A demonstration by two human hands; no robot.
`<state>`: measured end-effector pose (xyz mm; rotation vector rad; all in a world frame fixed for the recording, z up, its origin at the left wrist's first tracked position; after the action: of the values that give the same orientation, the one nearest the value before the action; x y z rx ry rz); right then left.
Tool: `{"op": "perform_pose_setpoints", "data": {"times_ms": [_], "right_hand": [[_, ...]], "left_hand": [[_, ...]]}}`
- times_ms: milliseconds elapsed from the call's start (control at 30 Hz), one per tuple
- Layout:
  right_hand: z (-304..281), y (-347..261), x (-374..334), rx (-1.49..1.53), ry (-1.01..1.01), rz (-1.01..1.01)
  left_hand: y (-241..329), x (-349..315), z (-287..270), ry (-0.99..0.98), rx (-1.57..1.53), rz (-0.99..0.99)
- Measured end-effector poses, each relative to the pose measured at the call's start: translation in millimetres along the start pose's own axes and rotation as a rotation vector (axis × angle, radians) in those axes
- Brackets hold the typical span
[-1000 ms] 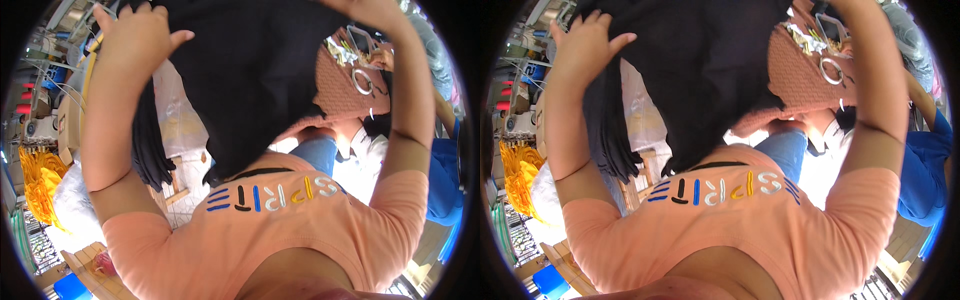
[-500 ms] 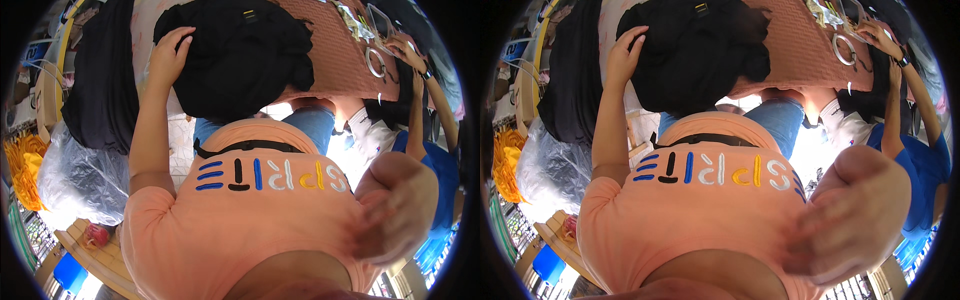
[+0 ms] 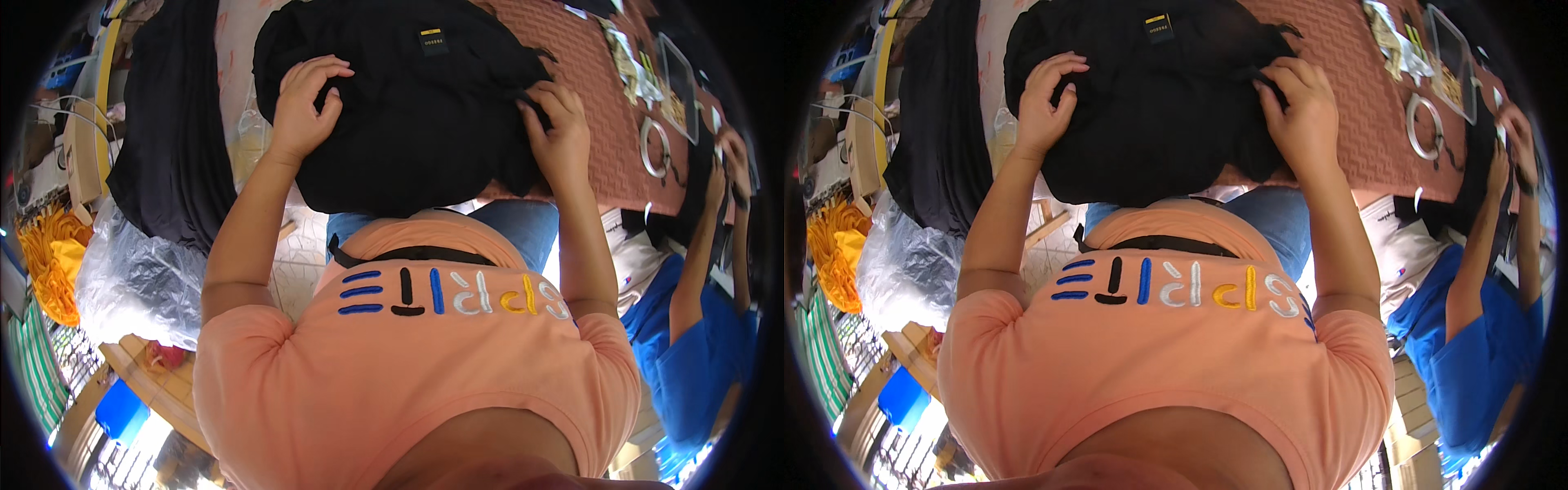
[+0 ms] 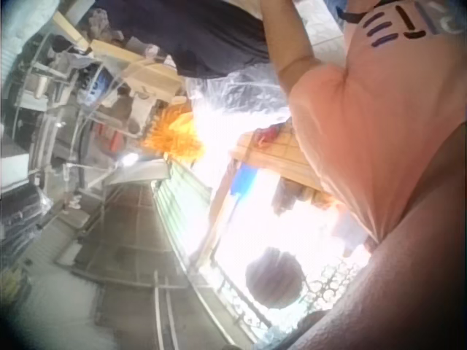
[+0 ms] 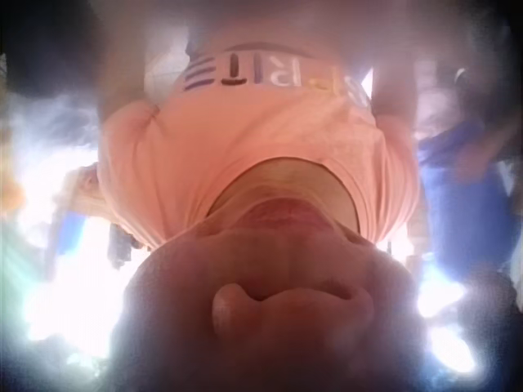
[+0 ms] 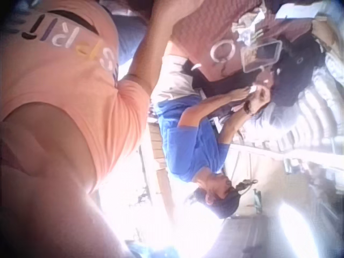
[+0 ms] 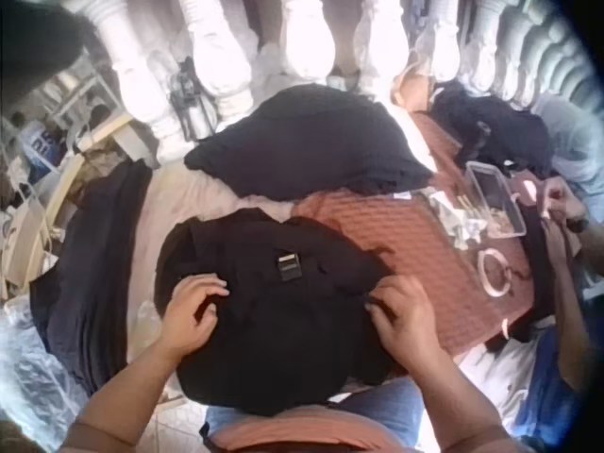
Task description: The person applies labels to black shirts using a small white label strip and their hands to position and secure them on the garments.
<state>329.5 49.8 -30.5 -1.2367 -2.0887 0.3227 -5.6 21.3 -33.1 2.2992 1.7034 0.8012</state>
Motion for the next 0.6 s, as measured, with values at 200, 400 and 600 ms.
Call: {"op": "perform_pose_setpoints", "data": {"times_ms": [200,400,600], "right_hand": [[7,0,4,0.028,-0.012,0.116],[3,-5,11,0.065,-0.091,0.128],[0,-9,10,0.043,-0.082,0.126]], "left_hand": [[-13,0,7,-0.018,0.002,0.013],[-10,2,8,-0.043,0.051,-0.066],[-6,4,8,-0.056,0.029,-0.098]]}}
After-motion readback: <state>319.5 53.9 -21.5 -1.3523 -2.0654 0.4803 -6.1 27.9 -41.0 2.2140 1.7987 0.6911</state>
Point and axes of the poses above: each hand's wrist, its own x-axis towards the middle knuckle, its own z-axis out of the palm, y = z × x, the point moved 1 cm from there along x, towards the middle knuckle, and after that the axes turned 3 degrees about x, right-handed, at the moved point
